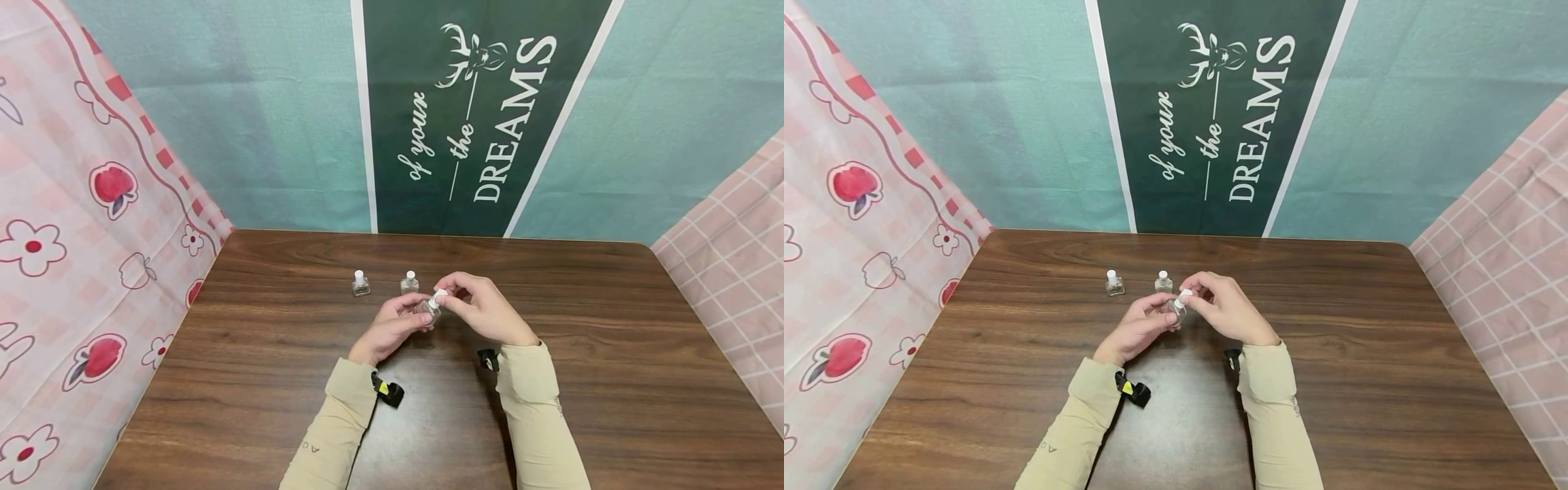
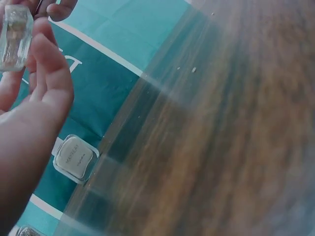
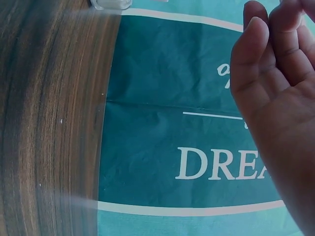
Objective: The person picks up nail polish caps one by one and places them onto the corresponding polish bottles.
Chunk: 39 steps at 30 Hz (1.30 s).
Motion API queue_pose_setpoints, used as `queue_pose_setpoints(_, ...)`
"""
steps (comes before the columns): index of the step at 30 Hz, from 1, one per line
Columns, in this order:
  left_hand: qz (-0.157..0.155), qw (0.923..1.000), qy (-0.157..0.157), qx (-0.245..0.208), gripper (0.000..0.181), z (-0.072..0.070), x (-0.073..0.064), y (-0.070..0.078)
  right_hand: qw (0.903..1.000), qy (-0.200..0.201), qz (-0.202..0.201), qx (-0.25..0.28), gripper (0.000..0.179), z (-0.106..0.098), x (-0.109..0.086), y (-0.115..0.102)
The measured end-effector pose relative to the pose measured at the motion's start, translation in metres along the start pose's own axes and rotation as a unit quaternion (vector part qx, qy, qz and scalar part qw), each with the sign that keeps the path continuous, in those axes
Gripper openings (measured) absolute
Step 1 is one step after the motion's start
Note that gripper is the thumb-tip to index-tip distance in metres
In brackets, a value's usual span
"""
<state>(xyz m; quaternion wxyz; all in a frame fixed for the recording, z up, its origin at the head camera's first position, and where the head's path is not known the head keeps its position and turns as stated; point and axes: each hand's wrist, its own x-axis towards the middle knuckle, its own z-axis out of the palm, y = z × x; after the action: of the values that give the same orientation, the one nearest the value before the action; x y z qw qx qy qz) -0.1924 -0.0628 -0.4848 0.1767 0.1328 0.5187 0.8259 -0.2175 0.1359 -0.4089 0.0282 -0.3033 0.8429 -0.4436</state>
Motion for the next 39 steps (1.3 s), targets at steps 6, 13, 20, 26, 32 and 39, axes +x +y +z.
queue_pose_setpoints(6, 0.013, 0.9993, 0.024, 0.027, 0.040, 0.0028, 0.0008, 0.0000, 1.0000, 0.000, 0.003, -0.004, 0.008, -0.0001, 0.0000, 0.0004)
queue_pose_setpoints(13, 0.025, 0.9978, 0.045, 0.043, 0.035, 0.0043, 0.0017, 0.0012, 0.9999, 0.006, -0.003, -0.010, 0.009, 0.0020, 0.0012, 0.0019)
queue_pose_setpoints(20, 0.025, 0.9974, 0.063, 0.023, 0.033, 0.0051, 0.0033, 0.0005, 0.9999, 0.012, 0.002, -0.006, 0.014, 0.0046, 0.0039, 0.0029)
queue_pose_setpoints(26, 0.027, 0.9982, 0.053, -0.010, 0.034, 0.0050, 0.0032, -0.0004, 0.9998, -0.005, 0.011, -0.013, 0.013, 0.0046, 0.0039, 0.0049)
queue_pose_setpoints(32, 0.049, 0.9967, 0.063, -0.017, 0.037, 0.0046, 0.0035, 0.0013, 0.9996, -0.024, 0.013, -0.011, 0.015, 0.0059, 0.0042, 0.0073)
queue_pose_setpoints(39, 0.057, 0.9932, 0.087, 0.052, 0.045, 0.0032, 0.0041, 0.0043, 0.9995, -0.026, 0.020, -0.003, 0.020, 0.0070, 0.0048, 0.0086)
